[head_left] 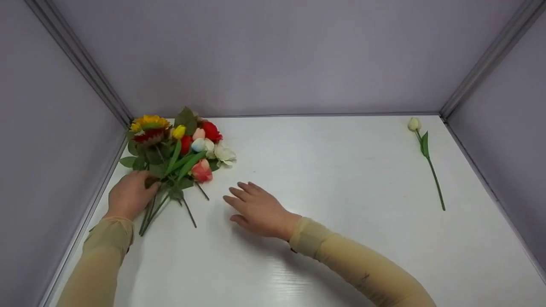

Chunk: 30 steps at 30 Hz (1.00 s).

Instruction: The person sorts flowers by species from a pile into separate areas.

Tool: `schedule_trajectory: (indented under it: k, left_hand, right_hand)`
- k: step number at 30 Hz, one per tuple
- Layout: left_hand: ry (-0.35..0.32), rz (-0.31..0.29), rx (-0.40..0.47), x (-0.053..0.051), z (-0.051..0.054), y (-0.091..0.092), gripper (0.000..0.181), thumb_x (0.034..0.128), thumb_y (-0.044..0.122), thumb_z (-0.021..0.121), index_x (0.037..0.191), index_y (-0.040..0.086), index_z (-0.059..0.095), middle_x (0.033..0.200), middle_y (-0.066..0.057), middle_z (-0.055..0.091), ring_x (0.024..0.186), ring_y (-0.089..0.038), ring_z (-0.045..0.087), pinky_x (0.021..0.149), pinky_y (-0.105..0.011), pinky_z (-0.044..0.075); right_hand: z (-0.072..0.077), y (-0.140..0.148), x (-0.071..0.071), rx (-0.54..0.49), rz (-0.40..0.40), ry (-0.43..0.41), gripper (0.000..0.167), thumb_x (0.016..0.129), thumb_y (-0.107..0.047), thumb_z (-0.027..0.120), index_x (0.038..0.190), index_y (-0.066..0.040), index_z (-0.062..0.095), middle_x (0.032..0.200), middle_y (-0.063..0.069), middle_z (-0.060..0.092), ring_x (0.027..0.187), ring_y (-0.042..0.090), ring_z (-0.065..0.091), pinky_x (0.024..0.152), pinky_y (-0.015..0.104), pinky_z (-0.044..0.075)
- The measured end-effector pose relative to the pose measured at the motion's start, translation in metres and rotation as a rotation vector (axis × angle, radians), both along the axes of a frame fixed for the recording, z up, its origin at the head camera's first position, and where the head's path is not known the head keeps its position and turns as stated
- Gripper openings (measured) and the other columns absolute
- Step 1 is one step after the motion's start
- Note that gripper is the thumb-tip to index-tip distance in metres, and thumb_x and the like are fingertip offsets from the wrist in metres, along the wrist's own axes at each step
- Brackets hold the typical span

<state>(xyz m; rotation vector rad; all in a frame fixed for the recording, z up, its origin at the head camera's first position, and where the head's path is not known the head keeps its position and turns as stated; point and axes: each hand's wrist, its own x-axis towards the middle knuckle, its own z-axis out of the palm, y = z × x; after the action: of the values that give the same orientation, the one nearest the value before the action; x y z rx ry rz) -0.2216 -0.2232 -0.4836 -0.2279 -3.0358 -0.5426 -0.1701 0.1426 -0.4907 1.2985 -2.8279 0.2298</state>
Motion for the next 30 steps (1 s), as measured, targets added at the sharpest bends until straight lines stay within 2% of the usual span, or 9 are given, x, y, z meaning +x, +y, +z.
schedule_trajectory:
  k: [8, 13, 21, 25, 30]
  left_hand:
    - [-0.038, -0.01, -0.004, -0.005, 0.0, -0.002, 0.026, 0.0988, 0.018, 0.066, 0.114, -0.003, 0.071, 0.106, -0.025, 0.07, 0.095, -0.044, 0.066, 0.076, -0.06, 0.053]
    - [-0.065, -0.008, -0.011, -0.007, 0.0, 0.0, 0.023, 0.0997, 0.017, 0.064, 0.112, -0.002, 0.071, 0.105, -0.024, 0.07, 0.091, -0.043, 0.067, 0.073, -0.058, 0.053]
    - [-0.069, 0.011, 0.021, -0.006, 0.003, 0.002, 0.026, 0.1006, 0.017, 0.062, 0.116, -0.001, 0.072, 0.109, -0.025, 0.07, 0.095, -0.043, 0.066, 0.077, -0.059, 0.053]
    - [-0.068, 0.01, 0.034, -0.006, 0.009, 0.003, 0.026, 0.1006, 0.015, 0.06, 0.115, -0.002, 0.072, 0.109, -0.024, 0.071, 0.095, -0.042, 0.067, 0.078, -0.058, 0.053]
    - [-0.06, -0.004, 0.043, -0.007, 0.021, 0.012, 0.024, 0.1004, 0.015, 0.062, 0.112, -0.002, 0.073, 0.108, -0.023, 0.071, 0.095, -0.04, 0.067, 0.079, -0.058, 0.053]
  right_hand:
    - [0.001, -0.032, 0.004, 0.045, 0.017, 0.019, 0.051, 0.109, -0.04, 0.049, 0.155, -0.017, 0.046, 0.159, 0.008, 0.043, 0.15, 0.028, 0.032, 0.123, 0.04, 0.021]
    - [-0.004, -0.035, 0.005, 0.05, 0.024, 0.026, 0.051, 0.108, -0.039, 0.05, 0.154, -0.017, 0.048, 0.157, 0.008, 0.045, 0.149, 0.029, 0.033, 0.123, 0.04, 0.021]
    - [-0.008, -0.03, 0.004, 0.046, 0.014, 0.016, 0.05, 0.108, -0.039, 0.05, 0.153, -0.017, 0.048, 0.157, 0.008, 0.046, 0.149, 0.029, 0.034, 0.123, 0.039, 0.022]
    - [-0.011, -0.027, 0.003, 0.04, 0.009, 0.007, 0.049, 0.109, -0.038, 0.05, 0.153, -0.017, 0.049, 0.156, 0.008, 0.047, 0.149, 0.029, 0.035, 0.123, 0.04, 0.024]
    - [-0.011, -0.02, -0.001, 0.032, -0.008, 0.013, 0.047, 0.109, -0.035, 0.05, 0.152, -0.017, 0.049, 0.156, 0.008, 0.047, 0.148, 0.03, 0.036, 0.122, 0.041, 0.026]
